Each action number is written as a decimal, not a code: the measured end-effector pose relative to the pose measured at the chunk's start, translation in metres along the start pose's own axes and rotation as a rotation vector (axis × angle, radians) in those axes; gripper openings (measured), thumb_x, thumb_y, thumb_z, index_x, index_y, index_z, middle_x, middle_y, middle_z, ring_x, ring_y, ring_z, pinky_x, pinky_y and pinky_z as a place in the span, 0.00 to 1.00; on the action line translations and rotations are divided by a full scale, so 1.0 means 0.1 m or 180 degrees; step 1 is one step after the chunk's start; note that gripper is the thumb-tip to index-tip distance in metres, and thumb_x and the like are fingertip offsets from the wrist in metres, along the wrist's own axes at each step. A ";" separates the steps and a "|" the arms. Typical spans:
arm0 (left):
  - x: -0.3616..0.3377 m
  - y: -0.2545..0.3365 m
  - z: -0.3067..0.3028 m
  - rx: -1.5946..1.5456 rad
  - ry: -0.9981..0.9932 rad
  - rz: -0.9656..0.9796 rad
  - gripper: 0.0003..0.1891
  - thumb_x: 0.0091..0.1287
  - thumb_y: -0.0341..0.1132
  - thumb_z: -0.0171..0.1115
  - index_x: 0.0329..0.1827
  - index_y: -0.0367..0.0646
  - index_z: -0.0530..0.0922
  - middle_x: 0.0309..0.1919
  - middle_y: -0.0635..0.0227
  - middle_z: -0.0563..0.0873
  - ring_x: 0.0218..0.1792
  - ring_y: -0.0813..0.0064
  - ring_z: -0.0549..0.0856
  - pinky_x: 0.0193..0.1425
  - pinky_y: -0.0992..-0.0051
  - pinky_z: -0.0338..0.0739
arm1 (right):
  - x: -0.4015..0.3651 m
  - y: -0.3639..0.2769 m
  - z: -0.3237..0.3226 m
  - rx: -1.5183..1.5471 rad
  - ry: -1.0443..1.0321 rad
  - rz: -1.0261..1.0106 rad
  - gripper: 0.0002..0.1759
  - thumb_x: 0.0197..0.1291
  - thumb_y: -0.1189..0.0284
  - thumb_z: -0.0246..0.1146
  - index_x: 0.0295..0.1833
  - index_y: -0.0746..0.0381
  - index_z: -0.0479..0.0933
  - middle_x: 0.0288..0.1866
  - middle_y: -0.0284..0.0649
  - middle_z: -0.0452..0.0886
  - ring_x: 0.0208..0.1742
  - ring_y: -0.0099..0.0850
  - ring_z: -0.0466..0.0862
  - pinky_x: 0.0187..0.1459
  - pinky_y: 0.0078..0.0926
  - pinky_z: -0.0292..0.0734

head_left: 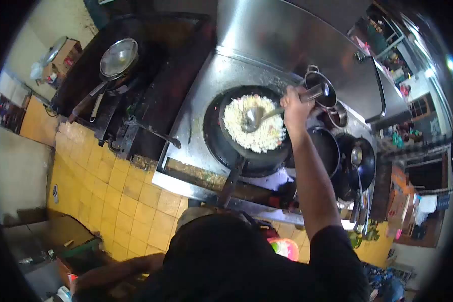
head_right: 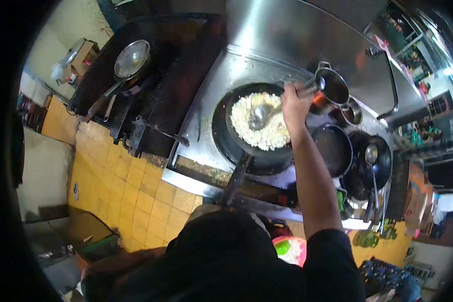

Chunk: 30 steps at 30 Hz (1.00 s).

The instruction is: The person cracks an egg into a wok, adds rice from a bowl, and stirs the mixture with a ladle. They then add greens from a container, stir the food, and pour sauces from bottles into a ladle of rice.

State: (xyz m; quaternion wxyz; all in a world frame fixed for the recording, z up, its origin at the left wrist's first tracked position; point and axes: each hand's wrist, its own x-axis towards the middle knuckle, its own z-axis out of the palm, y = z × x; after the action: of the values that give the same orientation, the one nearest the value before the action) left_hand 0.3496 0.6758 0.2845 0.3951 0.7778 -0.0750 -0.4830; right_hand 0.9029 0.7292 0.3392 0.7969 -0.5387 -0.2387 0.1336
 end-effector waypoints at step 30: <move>2.10 -0.29 -1.84 -0.5788 0.1507 0.0899 0.08 0.72 0.38 0.56 0.48 0.46 0.74 0.37 0.63 0.83 0.35 0.69 0.84 0.36 0.63 0.80 | -0.30 0.26 -0.81 -0.1027 0.0761 -0.1100 0.13 0.61 0.78 0.58 0.24 0.59 0.69 0.22 0.26 0.72 0.23 0.16 0.71 0.23 0.21 0.65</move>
State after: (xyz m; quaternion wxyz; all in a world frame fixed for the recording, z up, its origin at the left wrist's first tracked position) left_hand 0.6011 0.6904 0.1598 0.9089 0.2337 0.3184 -0.1339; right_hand 0.9210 0.6610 0.2838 0.7342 -0.6220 -0.2495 -0.1089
